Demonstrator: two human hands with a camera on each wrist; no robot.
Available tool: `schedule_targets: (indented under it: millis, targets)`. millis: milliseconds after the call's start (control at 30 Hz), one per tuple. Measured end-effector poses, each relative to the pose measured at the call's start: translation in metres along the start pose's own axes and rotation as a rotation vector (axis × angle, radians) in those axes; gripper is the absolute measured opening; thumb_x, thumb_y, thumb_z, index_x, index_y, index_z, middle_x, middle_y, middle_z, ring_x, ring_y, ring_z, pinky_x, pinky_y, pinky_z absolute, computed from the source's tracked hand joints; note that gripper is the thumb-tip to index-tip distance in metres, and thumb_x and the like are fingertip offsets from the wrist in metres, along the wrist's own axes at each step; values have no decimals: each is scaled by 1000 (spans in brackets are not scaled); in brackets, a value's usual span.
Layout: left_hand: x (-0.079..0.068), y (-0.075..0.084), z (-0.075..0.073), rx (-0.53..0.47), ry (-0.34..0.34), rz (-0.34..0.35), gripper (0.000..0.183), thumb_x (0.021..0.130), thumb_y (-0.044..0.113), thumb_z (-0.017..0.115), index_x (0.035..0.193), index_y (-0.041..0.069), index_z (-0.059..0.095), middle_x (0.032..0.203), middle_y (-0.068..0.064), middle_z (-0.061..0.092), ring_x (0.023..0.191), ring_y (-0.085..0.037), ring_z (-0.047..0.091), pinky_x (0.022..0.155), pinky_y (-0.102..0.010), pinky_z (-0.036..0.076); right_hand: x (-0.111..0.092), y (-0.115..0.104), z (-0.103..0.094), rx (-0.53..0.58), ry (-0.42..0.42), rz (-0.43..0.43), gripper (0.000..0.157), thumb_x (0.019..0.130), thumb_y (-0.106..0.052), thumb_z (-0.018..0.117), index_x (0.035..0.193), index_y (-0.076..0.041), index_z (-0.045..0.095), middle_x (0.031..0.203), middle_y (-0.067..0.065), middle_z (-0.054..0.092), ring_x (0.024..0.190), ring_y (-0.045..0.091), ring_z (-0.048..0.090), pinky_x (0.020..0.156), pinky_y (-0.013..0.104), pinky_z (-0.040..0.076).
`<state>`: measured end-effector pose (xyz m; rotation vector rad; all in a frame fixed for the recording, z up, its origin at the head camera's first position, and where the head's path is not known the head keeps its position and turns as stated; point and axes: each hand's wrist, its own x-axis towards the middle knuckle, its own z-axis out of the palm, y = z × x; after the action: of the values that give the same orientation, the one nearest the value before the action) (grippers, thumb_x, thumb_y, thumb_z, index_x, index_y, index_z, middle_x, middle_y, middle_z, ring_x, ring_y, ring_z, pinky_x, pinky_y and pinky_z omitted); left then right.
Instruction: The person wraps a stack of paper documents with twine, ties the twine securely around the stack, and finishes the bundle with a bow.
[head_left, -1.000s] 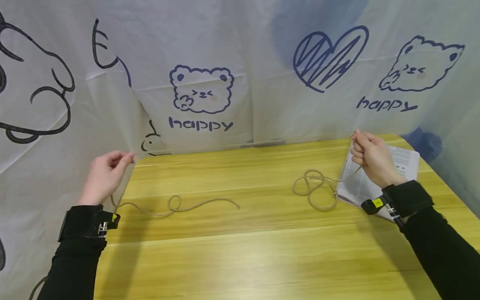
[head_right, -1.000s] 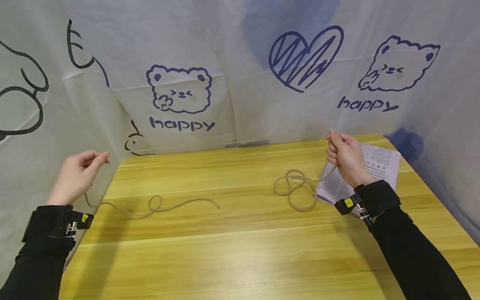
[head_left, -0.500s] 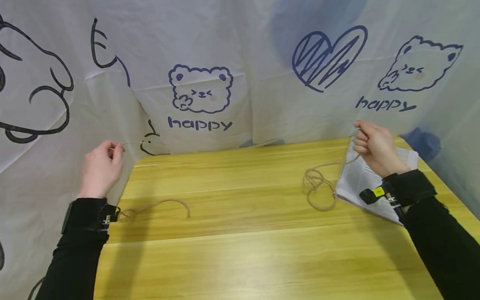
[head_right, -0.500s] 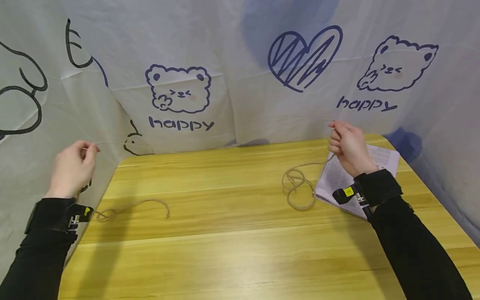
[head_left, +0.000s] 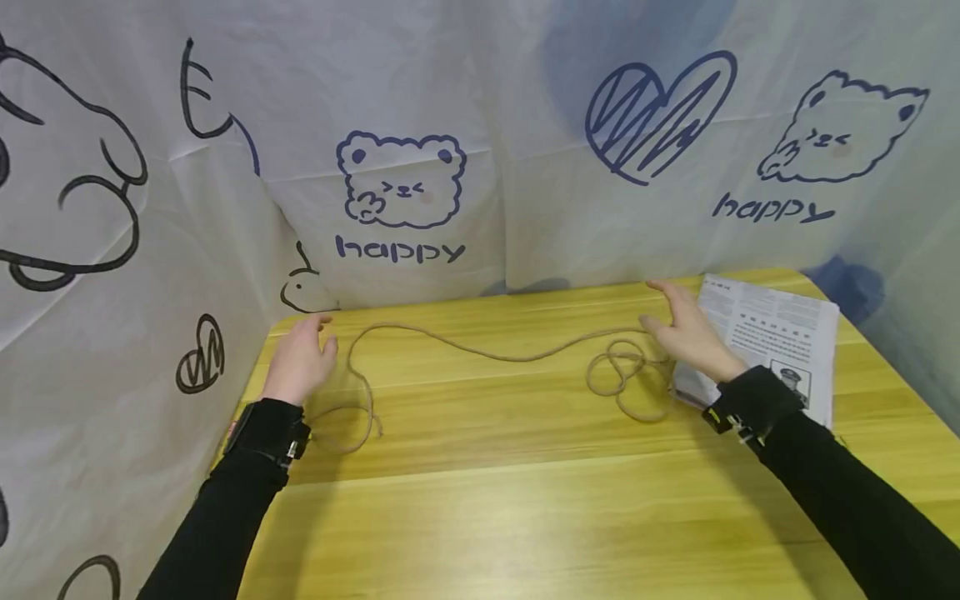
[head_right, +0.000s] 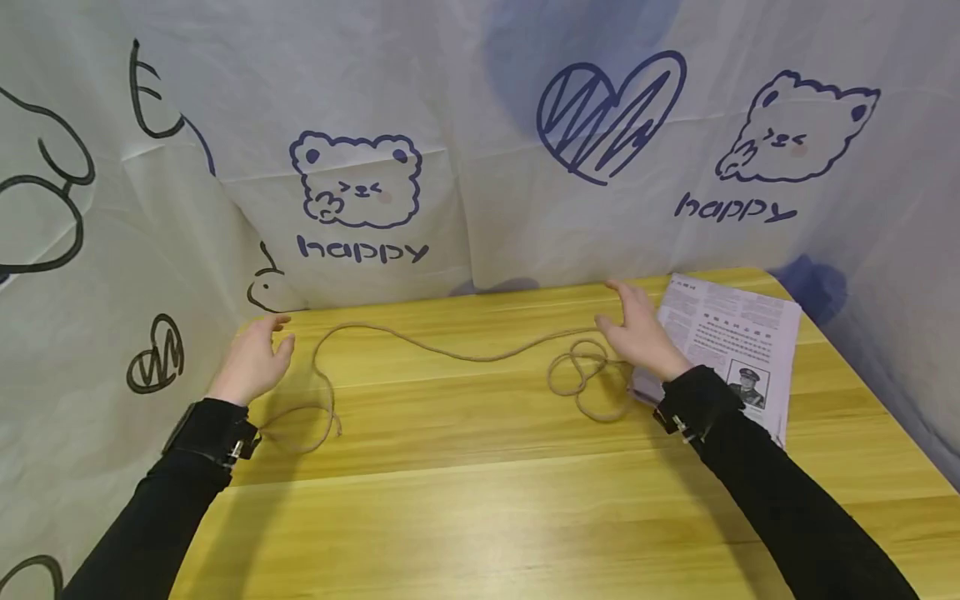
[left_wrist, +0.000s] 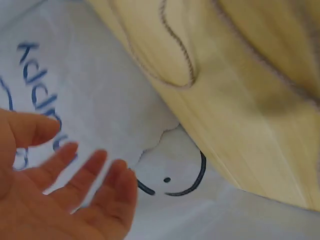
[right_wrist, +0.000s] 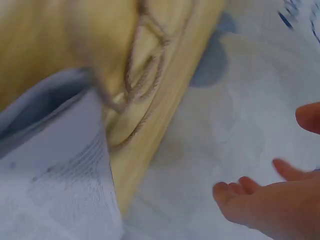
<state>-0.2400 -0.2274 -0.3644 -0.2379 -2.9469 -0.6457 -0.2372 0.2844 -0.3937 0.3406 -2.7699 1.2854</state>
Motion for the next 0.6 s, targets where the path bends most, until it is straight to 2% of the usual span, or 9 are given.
schedule_targets:
  millis: [67,133,167,233,300,367,467,533,600]
  targets:
    - [-8,2,7,27,-39,64,34,97,10,46,126,-8,51,119,-31,52,104,-46,51,85,-56,42,-9,-1,9,-116,-1,-101,47,93,-8,54,136,6,41,132,32,40,118,46,40,96,61,36]
    - [-17,3,15,34,-134,126,29,95,7,49,121,-3,56,117,-24,55,102,-41,53,85,-53,44,-20,-2,19,-176,-51,-204,39,88,-4,58,125,5,52,122,26,49,107,41,50,88,57,45]
    - [-22,3,19,37,-188,169,27,93,5,52,118,-1,58,115,-21,56,103,-39,53,86,-52,44,-25,-1,25,-203,-93,-243,36,87,-4,61,122,4,55,118,23,52,102,38,53,84,53,48]
    - [-31,4,27,44,-300,257,29,87,-2,56,116,1,61,114,-16,58,104,-36,54,87,-49,45,-36,1,35,-289,-186,-306,38,83,-5,66,119,2,57,117,21,54,103,37,55,85,52,48]
    - [-41,5,36,82,-359,346,35,78,-8,62,112,4,63,109,-12,60,99,-31,56,86,-46,47,-44,5,44,-377,-261,-340,44,80,-8,70,122,0,56,120,21,52,107,38,53,88,52,46]
    - [-49,5,45,130,-366,421,38,72,-12,65,106,6,64,98,-9,60,88,-26,56,79,-41,48,-50,10,51,-444,-304,-346,51,80,-9,71,126,0,53,122,21,51,109,36,52,90,51,45]
    - [-58,3,55,201,-321,467,30,72,-9,69,96,9,64,86,-3,57,76,-18,54,71,-36,48,-55,17,57,-482,-317,-344,54,80,-7,69,129,2,50,120,20,52,105,32,54,86,47,48]
    - [-61,2,60,222,-283,478,21,75,-4,70,88,11,64,79,0,57,71,-17,55,67,-35,49,-56,19,58,-474,-322,-352,45,81,-5,68,123,1,53,110,15,57,94,25,57,78,41,50]
    - [-64,1,62,240,-252,487,16,76,0,71,81,13,63,76,2,59,69,-15,57,66,-34,50,-55,20,57,-449,-337,-370,29,80,-3,67,108,-3,59,95,7,60,81,17,56,70,36,49]
